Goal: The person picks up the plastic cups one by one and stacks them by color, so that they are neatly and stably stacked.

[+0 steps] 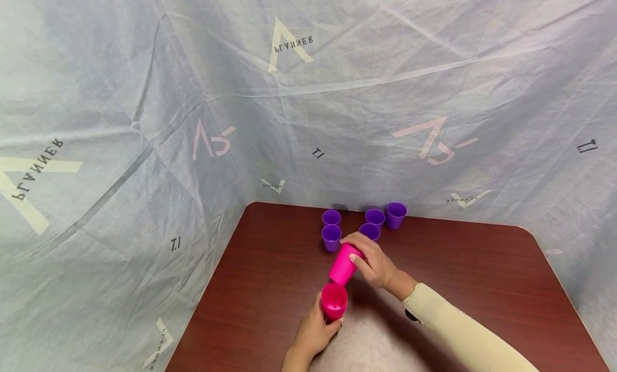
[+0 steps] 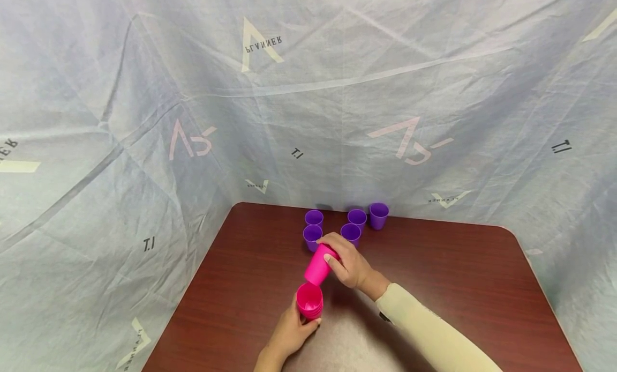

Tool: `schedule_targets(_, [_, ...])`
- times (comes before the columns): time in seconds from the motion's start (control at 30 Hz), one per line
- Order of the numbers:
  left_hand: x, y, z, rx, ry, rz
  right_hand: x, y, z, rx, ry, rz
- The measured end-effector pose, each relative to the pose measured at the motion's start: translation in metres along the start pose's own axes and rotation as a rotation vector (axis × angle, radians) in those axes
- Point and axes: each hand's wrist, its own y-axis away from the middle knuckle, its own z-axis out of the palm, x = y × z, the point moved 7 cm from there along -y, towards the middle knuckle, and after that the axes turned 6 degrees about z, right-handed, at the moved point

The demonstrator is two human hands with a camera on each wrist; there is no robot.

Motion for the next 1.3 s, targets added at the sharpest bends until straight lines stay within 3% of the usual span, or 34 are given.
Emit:
schedule_targets(0.67, [-0.002,-0.001,0.001,-0.028,0.021,-0.023,-0.013,0.004,0.004,-0.028,-0.053,-0.029])
schedule_targets(1.3, [-0.003,-0.001,0.001,-0.070,0.055,-0.060,-0.041,0.005,0.008,-0.033,-0.065,-0.132])
